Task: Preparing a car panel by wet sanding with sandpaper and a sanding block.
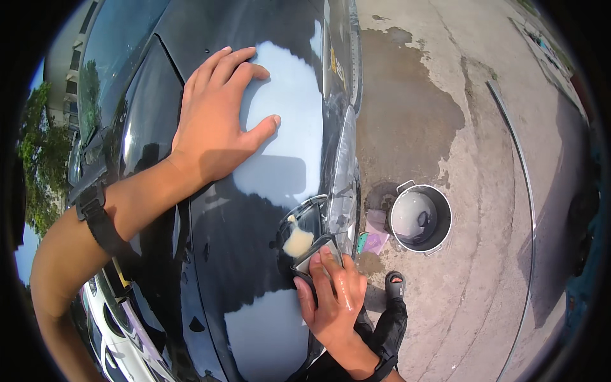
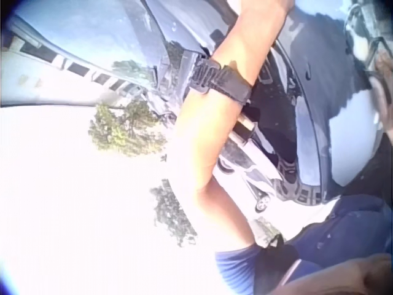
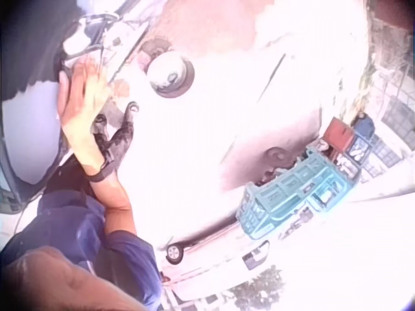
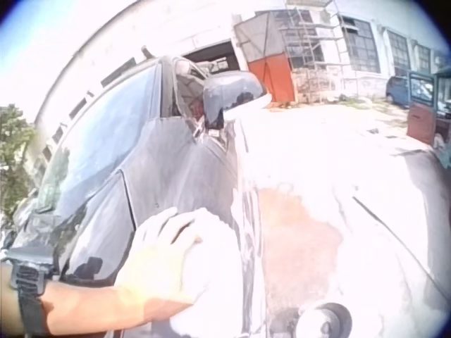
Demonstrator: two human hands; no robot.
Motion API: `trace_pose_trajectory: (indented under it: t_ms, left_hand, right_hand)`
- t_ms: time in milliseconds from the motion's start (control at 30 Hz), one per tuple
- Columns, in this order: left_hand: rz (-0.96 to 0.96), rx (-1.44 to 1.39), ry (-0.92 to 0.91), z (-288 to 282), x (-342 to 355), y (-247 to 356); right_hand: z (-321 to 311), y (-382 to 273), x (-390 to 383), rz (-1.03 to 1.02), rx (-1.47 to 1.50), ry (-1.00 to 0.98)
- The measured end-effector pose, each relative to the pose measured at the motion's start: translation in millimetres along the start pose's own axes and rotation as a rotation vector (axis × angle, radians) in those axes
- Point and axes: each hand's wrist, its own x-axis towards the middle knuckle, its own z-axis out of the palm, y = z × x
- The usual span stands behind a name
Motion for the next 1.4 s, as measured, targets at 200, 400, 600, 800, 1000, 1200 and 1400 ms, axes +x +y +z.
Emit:
trace_pose_trajectory:
  t_ms: [200, 400, 600, 800, 1000, 1200, 1400]
  left_hand:
    - [-0.001, -0.001, -0.018, -4.3, 8.3, 4.3]
    - [-0.03, -0.009, -0.077, -9.1, 8.1, 1.8]
    - [-0.078, -0.039, -0.099, -16.9, 7.5, 3.8]
    - [-0.101, -0.072, -0.102, -12.9, 6.8, 6.8]
    - [-0.085, -0.079, -0.102, -13.5, 8.8, 8.8]
    - [-0.045, -0.073, -0.084, -11.4, 8.7, 5.9]
    - [-0.05, -0.041, -0.065, -5.2, 3.4, 5.8]
  right_hand:
    - [0.8, 8.4, -17.7, -0.019, -0.029, 0.013]
    - [9.7, 15.3, 15.2, -0.094, 0.036, 0.052]
    - [14.7, 9.5, 27.0, -0.081, 0.029, 0.059]
    - [10.9, 11.3, 16.0, -0.09, -0.034, 0.021]
    - [-9.8, -5.5, -1.6, -0.075, -0.03, -0.015]
    - [3.7, 2.6, 7.2, -0.077, -0.02, 0.054]
    - [10.9, 9.8, 23.4, -0.103, 0.033, 0.054]
